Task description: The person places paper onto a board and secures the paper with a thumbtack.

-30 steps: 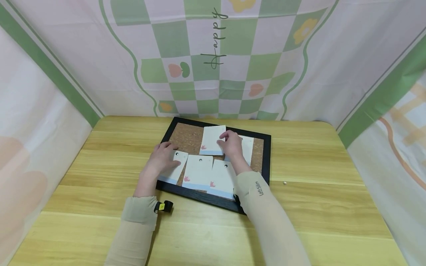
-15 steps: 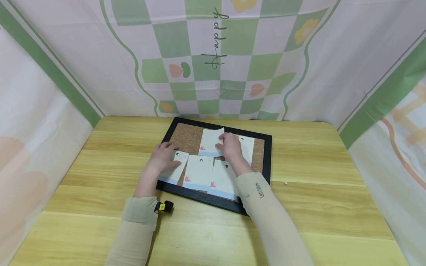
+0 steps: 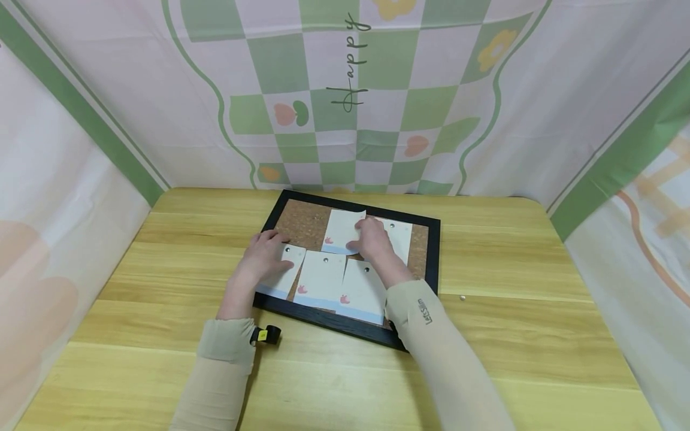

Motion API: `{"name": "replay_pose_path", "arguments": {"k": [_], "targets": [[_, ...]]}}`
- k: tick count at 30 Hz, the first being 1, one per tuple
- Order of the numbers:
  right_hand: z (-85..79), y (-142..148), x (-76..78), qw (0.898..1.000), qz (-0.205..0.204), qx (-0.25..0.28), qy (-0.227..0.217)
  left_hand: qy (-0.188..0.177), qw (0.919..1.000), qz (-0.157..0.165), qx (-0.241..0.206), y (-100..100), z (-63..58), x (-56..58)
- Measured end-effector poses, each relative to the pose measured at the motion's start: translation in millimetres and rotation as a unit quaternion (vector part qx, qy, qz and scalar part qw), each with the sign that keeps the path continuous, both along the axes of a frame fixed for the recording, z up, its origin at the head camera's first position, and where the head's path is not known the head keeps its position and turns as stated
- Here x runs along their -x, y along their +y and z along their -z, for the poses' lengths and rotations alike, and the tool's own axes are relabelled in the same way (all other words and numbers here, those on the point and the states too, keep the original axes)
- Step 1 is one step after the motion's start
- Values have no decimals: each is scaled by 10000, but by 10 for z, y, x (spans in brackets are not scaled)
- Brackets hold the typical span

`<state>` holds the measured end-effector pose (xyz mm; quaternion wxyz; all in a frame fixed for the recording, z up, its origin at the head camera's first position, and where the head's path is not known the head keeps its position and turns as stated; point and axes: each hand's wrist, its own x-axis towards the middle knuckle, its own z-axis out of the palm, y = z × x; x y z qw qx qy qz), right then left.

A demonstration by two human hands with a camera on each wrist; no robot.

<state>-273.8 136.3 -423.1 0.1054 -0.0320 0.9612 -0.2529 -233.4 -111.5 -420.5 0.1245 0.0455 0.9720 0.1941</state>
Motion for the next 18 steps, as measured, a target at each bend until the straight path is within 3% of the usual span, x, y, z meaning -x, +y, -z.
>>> {"name": "replay_pose_path", "arguments": {"k": [14,18], "targets": [[-6,3,-4,9993,-109,-346,11,0,10000,6,-4,-2,17,5],[8,16,2,9998,-46,-187,-41,2,10000,3,-7,-3,20,9]]}}
